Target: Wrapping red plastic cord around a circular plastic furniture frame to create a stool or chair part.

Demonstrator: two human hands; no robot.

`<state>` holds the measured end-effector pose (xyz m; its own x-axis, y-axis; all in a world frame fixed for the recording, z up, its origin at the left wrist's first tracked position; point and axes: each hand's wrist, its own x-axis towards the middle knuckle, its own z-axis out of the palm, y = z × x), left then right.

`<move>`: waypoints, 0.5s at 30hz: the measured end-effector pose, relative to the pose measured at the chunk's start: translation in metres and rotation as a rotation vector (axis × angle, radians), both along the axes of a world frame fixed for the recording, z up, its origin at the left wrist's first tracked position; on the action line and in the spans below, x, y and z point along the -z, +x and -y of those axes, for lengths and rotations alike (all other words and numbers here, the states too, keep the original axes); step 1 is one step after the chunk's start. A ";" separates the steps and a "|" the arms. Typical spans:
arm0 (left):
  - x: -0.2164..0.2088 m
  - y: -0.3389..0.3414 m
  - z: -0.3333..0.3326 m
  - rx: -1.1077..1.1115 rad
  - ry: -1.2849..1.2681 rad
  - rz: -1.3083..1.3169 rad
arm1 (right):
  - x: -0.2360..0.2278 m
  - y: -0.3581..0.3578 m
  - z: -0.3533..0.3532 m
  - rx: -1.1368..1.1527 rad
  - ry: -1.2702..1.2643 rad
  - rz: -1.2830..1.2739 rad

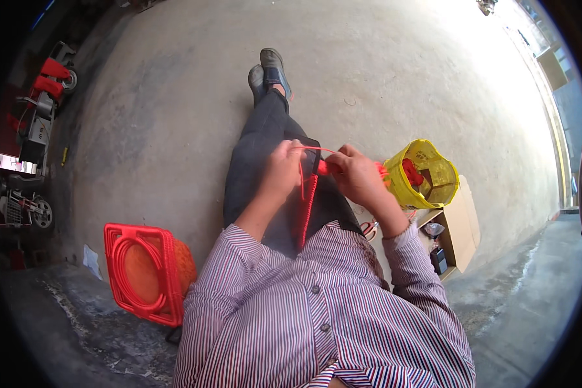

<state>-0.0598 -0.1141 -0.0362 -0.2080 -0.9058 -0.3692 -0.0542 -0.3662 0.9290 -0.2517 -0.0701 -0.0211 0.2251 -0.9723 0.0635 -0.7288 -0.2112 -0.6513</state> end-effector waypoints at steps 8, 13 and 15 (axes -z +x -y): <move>-0.031 -0.001 -0.007 -0.157 -0.855 0.510 | -0.014 0.030 -0.013 0.089 -0.081 0.468; -0.073 -0.005 -0.025 0.019 0.146 -0.456 | -0.033 0.006 -0.035 0.047 -0.090 0.597; -0.062 -0.006 -0.021 0.003 0.168 -0.482 | -0.064 -0.001 -0.054 0.287 0.145 1.570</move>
<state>-0.0658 -0.0936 0.0255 -0.3931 -0.8412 -0.3713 0.3643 -0.5132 0.7771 -0.2524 -0.0156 0.0429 -0.1537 -0.9870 -0.0471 0.6472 -0.0645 -0.7596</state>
